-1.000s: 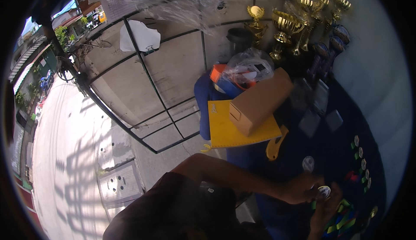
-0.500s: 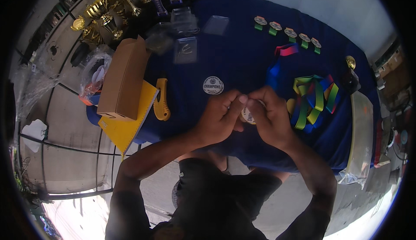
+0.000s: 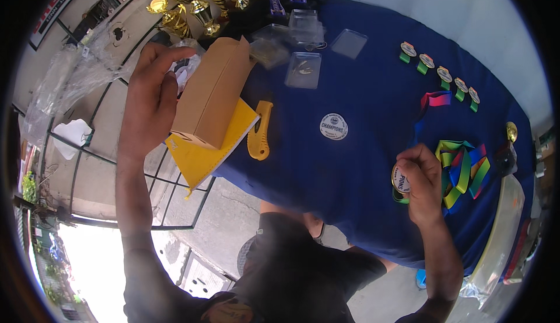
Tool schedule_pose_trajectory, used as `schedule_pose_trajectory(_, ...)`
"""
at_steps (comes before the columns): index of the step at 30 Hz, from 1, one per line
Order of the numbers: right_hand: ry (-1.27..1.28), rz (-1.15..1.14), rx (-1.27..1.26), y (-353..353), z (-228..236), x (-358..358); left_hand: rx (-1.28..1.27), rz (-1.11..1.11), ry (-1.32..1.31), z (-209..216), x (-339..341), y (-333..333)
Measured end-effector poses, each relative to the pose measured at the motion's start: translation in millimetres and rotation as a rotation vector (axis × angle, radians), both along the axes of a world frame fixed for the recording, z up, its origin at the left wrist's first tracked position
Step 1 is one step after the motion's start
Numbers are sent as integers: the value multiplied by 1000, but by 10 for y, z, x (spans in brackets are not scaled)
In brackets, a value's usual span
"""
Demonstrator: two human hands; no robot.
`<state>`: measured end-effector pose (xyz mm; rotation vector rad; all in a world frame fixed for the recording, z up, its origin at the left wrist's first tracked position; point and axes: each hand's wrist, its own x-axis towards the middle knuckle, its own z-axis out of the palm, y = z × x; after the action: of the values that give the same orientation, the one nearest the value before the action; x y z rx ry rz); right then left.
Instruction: The person assembles medals by attaching circular stickers to gold medallions and threading rainbow ribbons through them. They handle multiple medals and ribbons on a blue table, repeatedly applying stickers and threading ribbons.
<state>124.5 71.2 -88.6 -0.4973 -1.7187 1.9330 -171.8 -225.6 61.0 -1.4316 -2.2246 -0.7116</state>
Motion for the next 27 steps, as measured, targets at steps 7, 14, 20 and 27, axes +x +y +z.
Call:
schedule_pose_trajectory(7, -79, 16, 20, 16, 32, 5, -378, 60, 529, -121, -792, -257)
schedule_pose_trajectory(14, -21, 64, 71, 2, 8, 7, -483, 229, 743, -312, -942, -295)
schedule_pose_trajectory(20, -90, 76, 28, -28, 43, -39, -350, 179, 566, -248, -823, -283)
schedule_pose_trajectory(27, -108, 13, 199, -240, 163, -50, 211, -305, -176, -612, 821, 206)
